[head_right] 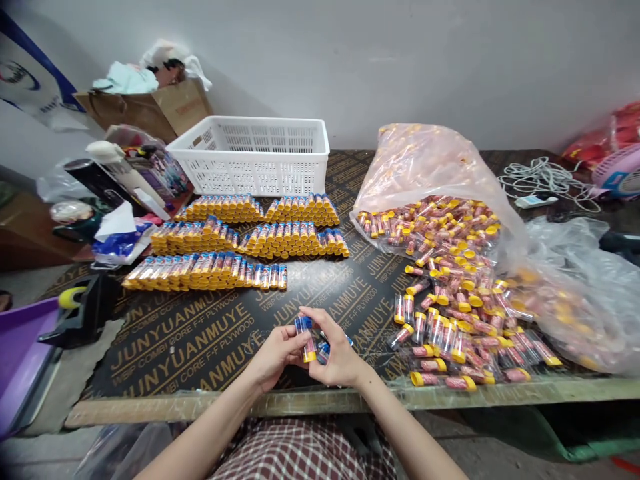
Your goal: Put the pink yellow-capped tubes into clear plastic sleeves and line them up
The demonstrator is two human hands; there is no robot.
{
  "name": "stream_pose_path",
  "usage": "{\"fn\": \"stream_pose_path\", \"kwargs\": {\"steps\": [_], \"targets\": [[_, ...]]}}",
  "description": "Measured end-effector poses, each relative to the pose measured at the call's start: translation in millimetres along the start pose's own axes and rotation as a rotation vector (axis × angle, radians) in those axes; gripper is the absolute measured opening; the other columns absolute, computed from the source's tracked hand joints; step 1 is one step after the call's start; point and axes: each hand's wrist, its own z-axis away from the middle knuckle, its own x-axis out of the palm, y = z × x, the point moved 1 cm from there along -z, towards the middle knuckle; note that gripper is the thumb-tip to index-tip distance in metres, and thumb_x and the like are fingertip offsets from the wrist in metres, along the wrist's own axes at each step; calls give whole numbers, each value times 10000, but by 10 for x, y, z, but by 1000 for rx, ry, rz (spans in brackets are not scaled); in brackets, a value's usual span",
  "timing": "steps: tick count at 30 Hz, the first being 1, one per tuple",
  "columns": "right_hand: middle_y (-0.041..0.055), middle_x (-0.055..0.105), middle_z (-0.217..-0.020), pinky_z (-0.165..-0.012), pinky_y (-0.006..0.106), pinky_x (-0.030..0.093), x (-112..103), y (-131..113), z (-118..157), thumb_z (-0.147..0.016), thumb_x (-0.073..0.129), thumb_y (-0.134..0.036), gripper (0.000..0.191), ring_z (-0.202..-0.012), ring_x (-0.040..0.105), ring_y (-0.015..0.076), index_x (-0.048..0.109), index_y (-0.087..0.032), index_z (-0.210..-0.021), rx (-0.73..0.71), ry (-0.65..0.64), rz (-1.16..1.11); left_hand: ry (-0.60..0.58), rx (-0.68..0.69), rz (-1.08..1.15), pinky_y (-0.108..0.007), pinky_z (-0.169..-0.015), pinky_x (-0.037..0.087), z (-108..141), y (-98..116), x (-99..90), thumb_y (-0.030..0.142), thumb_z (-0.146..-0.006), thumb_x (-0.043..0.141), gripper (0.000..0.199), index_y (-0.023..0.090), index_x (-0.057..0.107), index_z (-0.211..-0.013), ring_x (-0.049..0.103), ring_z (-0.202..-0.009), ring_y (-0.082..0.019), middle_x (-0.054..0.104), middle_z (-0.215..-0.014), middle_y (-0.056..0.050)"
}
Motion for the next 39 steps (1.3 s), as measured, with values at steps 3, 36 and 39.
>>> {"fn": "stream_pose_path", "kwargs": {"steps": [3,36,39], "targets": [[82,444,-1278,-994,380,420,17,7,7,-568,489,-21,863,-1160,496,233,268,-251,-1370,4,19,-28,-5,8,9,-197,-517,428,1,-2,6,383,-618,760,350,76,651,-746,571,-540,-102,638,-652,-45],[87,487,-1284,-1016,403,386,-404,228,-476,-580,530,-63,816,-1171,488,245,307,-223,-1348,-88,115,203,100,66,-389,-284,-627,443,-162,-56,-148,624,-749,475,527,149,628,-918,590,-660,-163,650,-811,-73],[95,478,-1287,-1016,396,367,-864,479,-1034,-595,531,-94,822,-1172,484,241,252,-213,-1359,-98,206,446,225,151,-1053,-273,-652,385,-205,-162,-197,528,-644,654,373,178,649,-771,566,-719,-185,626,-750,-40]]}}
